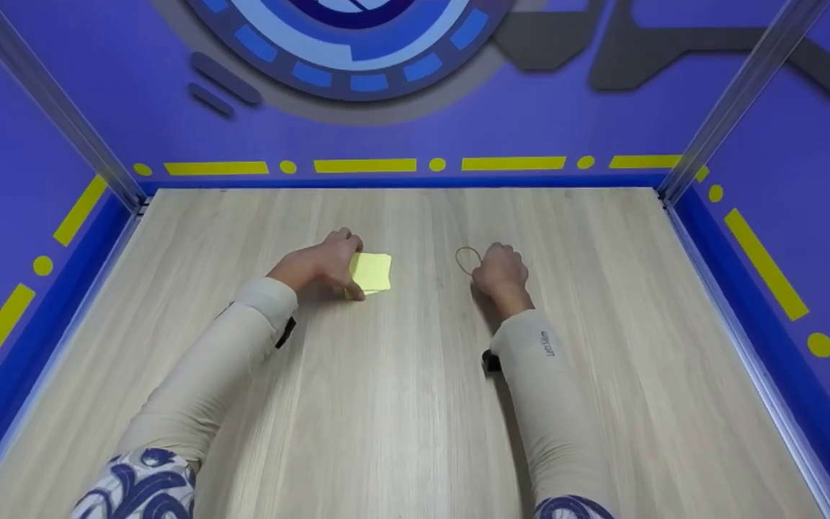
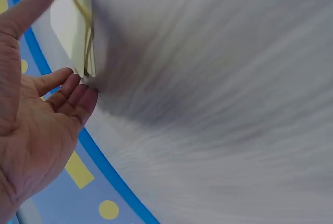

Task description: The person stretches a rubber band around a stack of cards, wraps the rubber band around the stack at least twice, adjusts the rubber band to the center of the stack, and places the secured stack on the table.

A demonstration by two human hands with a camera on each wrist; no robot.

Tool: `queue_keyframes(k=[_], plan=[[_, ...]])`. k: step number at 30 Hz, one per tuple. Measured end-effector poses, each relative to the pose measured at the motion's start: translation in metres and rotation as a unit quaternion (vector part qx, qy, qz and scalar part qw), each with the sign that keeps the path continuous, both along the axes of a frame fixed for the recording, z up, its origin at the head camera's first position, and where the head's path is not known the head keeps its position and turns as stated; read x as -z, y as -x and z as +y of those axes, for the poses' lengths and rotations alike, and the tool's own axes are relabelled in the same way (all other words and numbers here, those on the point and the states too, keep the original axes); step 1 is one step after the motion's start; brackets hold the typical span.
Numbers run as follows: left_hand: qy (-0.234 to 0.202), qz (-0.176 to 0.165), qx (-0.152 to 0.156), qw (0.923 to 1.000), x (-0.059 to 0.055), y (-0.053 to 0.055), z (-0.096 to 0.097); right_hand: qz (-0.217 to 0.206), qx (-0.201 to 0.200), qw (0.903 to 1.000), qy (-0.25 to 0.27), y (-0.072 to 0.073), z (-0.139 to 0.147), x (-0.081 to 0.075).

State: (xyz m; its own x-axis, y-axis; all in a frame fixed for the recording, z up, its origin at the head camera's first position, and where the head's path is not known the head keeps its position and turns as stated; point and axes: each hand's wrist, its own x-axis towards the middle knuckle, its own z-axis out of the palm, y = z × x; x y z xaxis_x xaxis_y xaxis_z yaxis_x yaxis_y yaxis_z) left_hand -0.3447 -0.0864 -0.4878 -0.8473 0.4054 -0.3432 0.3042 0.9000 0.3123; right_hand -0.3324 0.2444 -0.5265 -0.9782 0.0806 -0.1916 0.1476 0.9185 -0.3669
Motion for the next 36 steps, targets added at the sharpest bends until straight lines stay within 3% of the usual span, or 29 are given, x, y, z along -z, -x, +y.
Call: queue_keyframes(k=[5,12,23,30,36], plan=[[-0.002,0.002,-0.018,0.9998,-0.001,-0.004,0.002,-0.003,0.000,0.9999,0.012,-0.001,0.002,0.001],[0.008,-0.032,-0.046,0.9984,-0.007,-0.004,0.004,-0.009,-0.011,0.9998,0.014,0.000,0.004,0.001],[0.022,-0.050,-0.044,0.9975,-0.009,-0.003,0.009,0.009,-0.010,0.9999,0.000,-0.001,0.003,0.000],[0.009,-0.040,-0.041,0.9983,-0.006,-0.004,0.008,0.010,-0.005,0.9999,0.002,-0.001,0.002,0.004],[-0.047,-0.040,-0.052,0.9967,0.000,-0.004,0.004,0.017,-0.014,0.9997,0.005,-0.004,0.003,0.004]])
